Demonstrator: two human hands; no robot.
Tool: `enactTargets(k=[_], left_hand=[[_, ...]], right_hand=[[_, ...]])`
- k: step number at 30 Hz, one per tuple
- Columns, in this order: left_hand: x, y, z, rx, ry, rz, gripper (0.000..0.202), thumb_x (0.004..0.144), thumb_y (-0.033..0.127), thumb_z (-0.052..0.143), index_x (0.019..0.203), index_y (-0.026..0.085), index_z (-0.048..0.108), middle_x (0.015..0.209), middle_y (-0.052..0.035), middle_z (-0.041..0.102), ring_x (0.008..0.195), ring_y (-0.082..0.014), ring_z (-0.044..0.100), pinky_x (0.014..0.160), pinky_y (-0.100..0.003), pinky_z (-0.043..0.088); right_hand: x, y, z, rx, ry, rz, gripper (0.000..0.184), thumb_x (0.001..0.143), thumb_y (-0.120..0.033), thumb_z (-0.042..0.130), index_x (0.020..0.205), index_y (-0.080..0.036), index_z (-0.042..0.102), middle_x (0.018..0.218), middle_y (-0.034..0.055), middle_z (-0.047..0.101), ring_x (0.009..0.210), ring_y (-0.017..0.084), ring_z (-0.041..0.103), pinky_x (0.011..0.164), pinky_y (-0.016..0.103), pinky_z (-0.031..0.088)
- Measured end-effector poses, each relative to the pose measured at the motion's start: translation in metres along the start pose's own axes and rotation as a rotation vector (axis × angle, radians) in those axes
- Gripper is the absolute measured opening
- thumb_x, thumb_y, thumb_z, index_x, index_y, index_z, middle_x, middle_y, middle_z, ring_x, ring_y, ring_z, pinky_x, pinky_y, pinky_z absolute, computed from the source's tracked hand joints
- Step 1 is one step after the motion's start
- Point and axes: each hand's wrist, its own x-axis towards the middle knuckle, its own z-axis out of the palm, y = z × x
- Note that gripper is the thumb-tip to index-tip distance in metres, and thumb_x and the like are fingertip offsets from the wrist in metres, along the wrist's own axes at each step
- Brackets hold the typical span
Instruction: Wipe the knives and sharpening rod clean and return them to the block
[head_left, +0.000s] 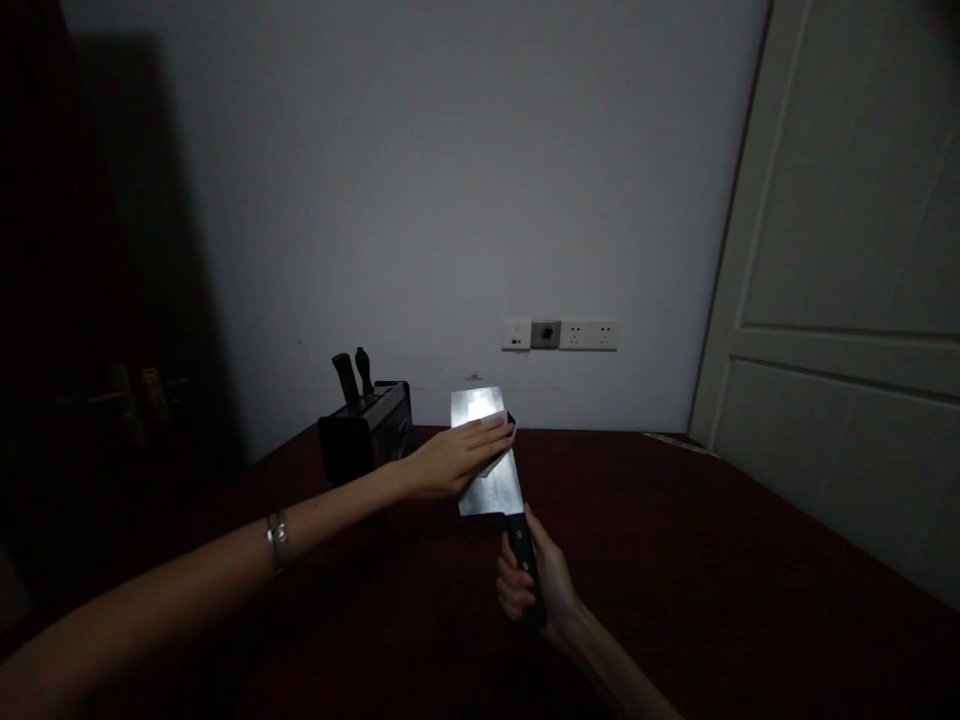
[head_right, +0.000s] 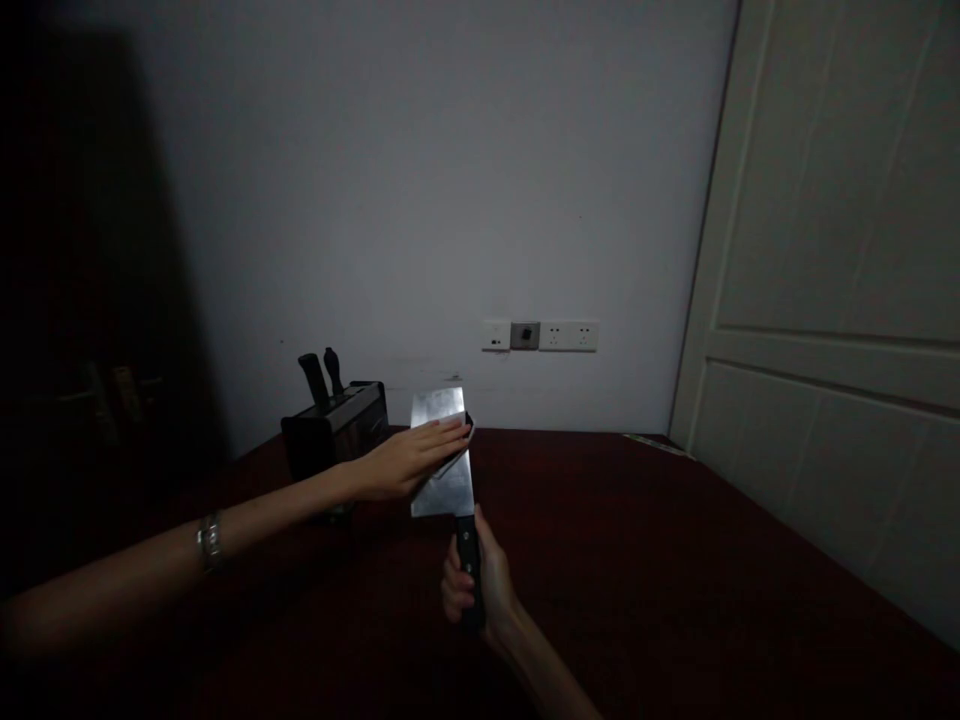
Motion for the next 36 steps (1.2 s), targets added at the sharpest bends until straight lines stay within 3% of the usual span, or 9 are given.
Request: enactTargets(k=[3, 5, 11, 13, 18, 20, 29, 36], left_hand=[[-0.004, 0.024, 0.002, -0.054, -0.086, 0.127, 0.064, 0.077, 0.011, 0.040, 0.138, 0.012, 0.020, 0.145, -0.0070, 0.019, 0.135, -0.0150, 0.007, 0.111, -0.034, 0.017], [-0.006, 0.030, 0.003, -0.060, -0.114, 0.140, 0.069, 0.074, 0.009, 0.042, 0.138, 0.013, 0.018, 0.146, -0.0066, 0.018, 0.135, -0.0150, 0.007, 0.111, -0.034, 0.017], [0.002, -0.002, 0.001, 0.033, 0.000, -0.081, 0.070, 0.073, 0.001, 0.036, 0.138, 0.015, 0.016, 0.146, -0.0072, 0.016, 0.135, -0.0154, 0.007, 0.110, -0.039, 0.019], [0.004, -0.002, 0.002, 0.044, 0.011, -0.093, 0.067, 0.074, 0.002, 0.035, 0.138, 0.014, 0.018, 0.146, -0.0077, 0.017, 0.135, -0.0160, 0.005, 0.109, -0.040, 0.018], [0.000, 0.030, 0.011, 0.010, -0.090, 0.109, 0.065, 0.076, 0.010, 0.042, 0.138, 0.014, 0.020, 0.146, -0.0059, 0.019, 0.135, -0.0159, 0.005, 0.110, -0.036, 0.016], [-0.001, 0.034, 0.013, 0.020, -0.098, 0.120, 0.065, 0.076, 0.010, 0.043, 0.138, 0.014, 0.019, 0.146, -0.0056, 0.018, 0.135, -0.0154, 0.005, 0.110, -0.035, 0.015], [0.018, -0.031, 0.001, 0.095, 0.049, -0.158, 0.069, 0.073, 0.000, 0.036, 0.138, 0.015, 0.016, 0.147, -0.0074, 0.014, 0.135, -0.0158, 0.007, 0.109, -0.037, 0.017], [0.016, -0.039, 0.010, 0.103, 0.118, -0.224, 0.070, 0.073, 0.000, 0.035, 0.139, 0.015, 0.015, 0.146, -0.0077, 0.017, 0.134, -0.0153, 0.008, 0.108, -0.037, 0.018]], right_hand=[[-0.001, -0.003, 0.003, -0.003, 0.036, -0.030, 0.062, 0.079, -0.068, 0.025, 0.043, -0.019, 0.039, 0.030, -0.0083, 0.025, 0.023, 0.004, 0.017, 0.026, 0.018, 0.019], [-0.001, -0.003, 0.003, -0.023, 0.055, -0.040, 0.062, 0.077, -0.070, 0.027, 0.044, -0.019, 0.039, 0.030, -0.0084, 0.026, 0.023, 0.004, 0.017, 0.026, 0.018, 0.019], [0.001, 0.002, 0.001, -0.071, 0.032, 0.008, 0.064, 0.076, -0.072, 0.026, 0.043, -0.019, 0.038, 0.029, -0.0082, 0.026, 0.023, 0.004, 0.018, 0.025, 0.018, 0.020], [0.000, 0.001, 0.001, -0.053, 0.030, 0.006, 0.063, 0.077, -0.070, 0.026, 0.043, -0.018, 0.039, 0.029, -0.0080, 0.026, 0.023, 0.004, 0.018, 0.025, 0.018, 0.021], [-0.002, -0.003, -0.001, -0.026, 0.066, -0.043, 0.060, 0.074, -0.070, 0.035, 0.043, -0.018, 0.040, 0.029, -0.0080, 0.029, 0.023, 0.004, 0.020, 0.025, 0.017, 0.021], [-0.001, -0.003, -0.002, -0.044, 0.079, -0.051, 0.060, 0.071, -0.071, 0.038, 0.043, -0.018, 0.040, 0.029, -0.0082, 0.028, 0.023, 0.004, 0.020, 0.025, 0.017, 0.021], [0.000, 0.001, -0.003, -0.085, 0.085, 0.010, 0.062, 0.076, -0.070, 0.029, 0.043, -0.019, 0.037, 0.029, -0.0076, 0.028, 0.023, 0.005, 0.021, 0.025, 0.018, 0.022], [-0.003, -0.002, -0.001, -0.093, 0.067, 0.004, 0.061, 0.075, -0.071, 0.031, 0.044, -0.018, 0.039, 0.029, -0.0082, 0.028, 0.023, 0.004, 0.019, 0.025, 0.017, 0.022]])
